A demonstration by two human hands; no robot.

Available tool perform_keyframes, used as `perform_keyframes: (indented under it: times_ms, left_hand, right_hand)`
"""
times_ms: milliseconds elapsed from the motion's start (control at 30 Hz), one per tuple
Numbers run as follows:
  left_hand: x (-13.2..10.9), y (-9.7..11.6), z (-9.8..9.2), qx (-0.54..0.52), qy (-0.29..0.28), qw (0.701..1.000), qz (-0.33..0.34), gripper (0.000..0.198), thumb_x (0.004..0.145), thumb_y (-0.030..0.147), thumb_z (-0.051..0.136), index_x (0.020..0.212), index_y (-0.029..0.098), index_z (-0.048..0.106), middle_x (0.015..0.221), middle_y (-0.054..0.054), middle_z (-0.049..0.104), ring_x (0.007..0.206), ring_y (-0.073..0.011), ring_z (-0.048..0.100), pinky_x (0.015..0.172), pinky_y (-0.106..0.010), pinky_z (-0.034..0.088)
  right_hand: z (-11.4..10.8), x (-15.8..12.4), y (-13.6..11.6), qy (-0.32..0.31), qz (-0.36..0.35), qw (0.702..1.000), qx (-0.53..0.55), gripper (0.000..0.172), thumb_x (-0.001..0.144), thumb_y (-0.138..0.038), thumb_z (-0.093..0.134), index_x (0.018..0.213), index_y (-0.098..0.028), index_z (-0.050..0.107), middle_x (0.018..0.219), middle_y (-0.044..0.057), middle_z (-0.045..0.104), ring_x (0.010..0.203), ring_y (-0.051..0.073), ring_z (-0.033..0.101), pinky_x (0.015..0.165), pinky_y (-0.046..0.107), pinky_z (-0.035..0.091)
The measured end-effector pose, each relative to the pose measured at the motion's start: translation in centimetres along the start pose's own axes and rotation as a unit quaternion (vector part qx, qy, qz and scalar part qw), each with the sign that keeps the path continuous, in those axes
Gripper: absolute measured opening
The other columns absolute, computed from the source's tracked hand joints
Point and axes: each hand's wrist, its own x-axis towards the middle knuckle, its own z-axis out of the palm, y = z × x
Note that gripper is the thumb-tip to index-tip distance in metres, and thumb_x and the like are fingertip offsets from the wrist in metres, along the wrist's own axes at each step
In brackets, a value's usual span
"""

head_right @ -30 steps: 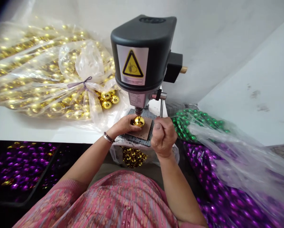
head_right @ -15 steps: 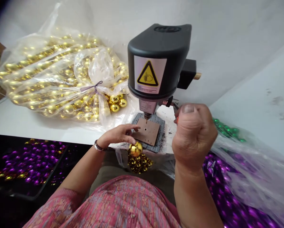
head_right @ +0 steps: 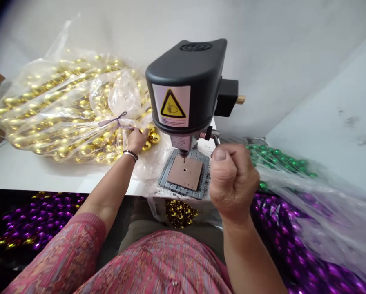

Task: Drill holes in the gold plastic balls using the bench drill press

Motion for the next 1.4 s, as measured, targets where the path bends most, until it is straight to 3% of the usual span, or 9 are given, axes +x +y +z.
perform_keyframes:
  times_ms: [100, 200, 333, 400, 467, 767, 900, 1033, 1400]
  left_hand:
    - [-1.0, 0.4, 0.0, 0.041, 0.009, 0.999, 0.003, 0.03, 0.081, 0.039, 0.067, 0.101, 0.016, 0.065, 0.1, -0.018, 0.07, 0.105, -0.0328, 0.064, 0.083, -0.04, 0.046]
    - [-3.7, 0.7, -0.2, -0.05, -0.09, 0.994, 0.042, 0.046, 0.077, 0.038, 0.069, 0.117, 0.017, 0.063, 0.097, -0.008, 0.07, 0.09, -0.0234, 0.066, 0.074, -0.031, 0.048]
    - [-8.2, 0.5, 0.0, -0.288, -0.3, 0.91, -0.003, 0.046, 0.08, 0.038, 0.063, 0.121, 0.018, 0.062, 0.085, -0.005, 0.068, 0.065, -0.0133, 0.061, 0.063, -0.027, 0.048]
    - [-9.9, 0.5, 0.3, -0.347, -0.349, 0.87, -0.018, 0.041, 0.077, 0.034, 0.066, 0.116, 0.018, 0.062, 0.091, -0.007, 0.07, 0.068, -0.0135, 0.064, 0.062, -0.027, 0.049]
    - [-10.9, 0.7, 0.5, -0.354, -0.367, 0.86, -0.025, 0.043, 0.074, 0.032, 0.07, 0.114, 0.019, 0.059, 0.097, -0.008, 0.071, 0.073, -0.0151, 0.068, 0.061, -0.026, 0.048]
    - [-12.4, 2.1, 2.1, -0.212, -0.357, 0.907, 0.07, 0.069, 0.07, 0.036, 0.078, 0.131, 0.016, 0.054, 0.094, -0.002, 0.068, 0.067, -0.0115, 0.058, 0.064, -0.026, 0.047]
    - [-12.5, 2.2, 3.2, -0.149, -0.336, 0.92, 0.136, 0.054, 0.07, 0.04, 0.076, 0.116, 0.015, 0.065, 0.096, -0.003, 0.069, 0.087, -0.0185, 0.062, 0.077, -0.029, 0.05]
    - [-12.7, 2.3, 3.8, -0.063, -0.276, 0.943, 0.176, 0.061, 0.069, 0.037, 0.08, 0.123, 0.016, 0.064, 0.111, -0.005, 0.07, 0.102, -0.0231, 0.063, 0.093, -0.034, 0.049]
    - [-13.9, 2.9, 5.6, 0.023, -0.227, 0.932, 0.28, 0.061, 0.069, 0.024, 0.082, 0.127, 0.017, 0.063, 0.121, -0.009, 0.067, 0.109, -0.0252, 0.062, 0.1, -0.037, 0.048]
  right_hand:
    - [-0.1, -0.1, 0.2, -0.002, -0.006, 1.0, -0.003, 0.041, 0.093, -0.049, 0.049, 0.071, -0.017, 0.061, 0.057, -0.004, 0.052, 0.053, 0.007, 0.047, 0.051, 0.023, 0.034]
    - [0.0, -0.2, 0.4, 0.0, -0.019, 1.0, -0.008, 0.04, 0.093, -0.049, 0.048, 0.072, -0.017, 0.061, 0.06, -0.004, 0.054, 0.056, 0.006, 0.05, 0.053, 0.023, 0.036]
    - [0.3, -0.5, 0.6, 0.01, -0.022, 1.0, 0.009, 0.037, 0.094, -0.047, 0.047, 0.074, -0.019, 0.061, 0.062, -0.004, 0.054, 0.057, 0.006, 0.051, 0.054, 0.023, 0.038]
    - [0.4, -0.7, 0.6, 0.01, -0.027, 0.999, 0.015, 0.035, 0.095, -0.046, 0.047, 0.075, -0.02, 0.06, 0.062, -0.004, 0.053, 0.056, 0.007, 0.049, 0.053, 0.024, 0.037]
    - [0.4, -0.7, 0.7, 0.002, -0.032, 0.999, 0.016, 0.034, 0.096, -0.045, 0.046, 0.076, -0.021, 0.059, 0.062, -0.004, 0.052, 0.057, 0.007, 0.047, 0.054, 0.025, 0.037]
    - [0.1, -0.7, 0.7, -0.024, -0.045, 0.998, 0.04, 0.03, 0.096, -0.042, 0.047, 0.078, -0.021, 0.058, 0.066, -0.004, 0.054, 0.06, 0.006, 0.048, 0.059, 0.023, 0.041]
    - [0.1, -0.7, 0.6, -0.03, -0.04, 0.998, 0.037, 0.031, 0.096, -0.044, 0.046, 0.078, -0.023, 0.058, 0.065, -0.004, 0.052, 0.058, 0.006, 0.048, 0.057, 0.023, 0.04]
    - [0.0, -0.7, 0.5, -0.037, -0.042, 0.998, 0.032, 0.031, 0.096, -0.045, 0.045, 0.079, -0.023, 0.059, 0.066, -0.004, 0.053, 0.058, 0.007, 0.049, 0.057, 0.024, 0.042]
    - [-0.1, -0.8, 0.6, -0.047, -0.045, 0.997, 0.038, 0.029, 0.096, -0.044, 0.045, 0.08, -0.024, 0.059, 0.07, -0.004, 0.056, 0.063, 0.007, 0.054, 0.061, 0.024, 0.047]
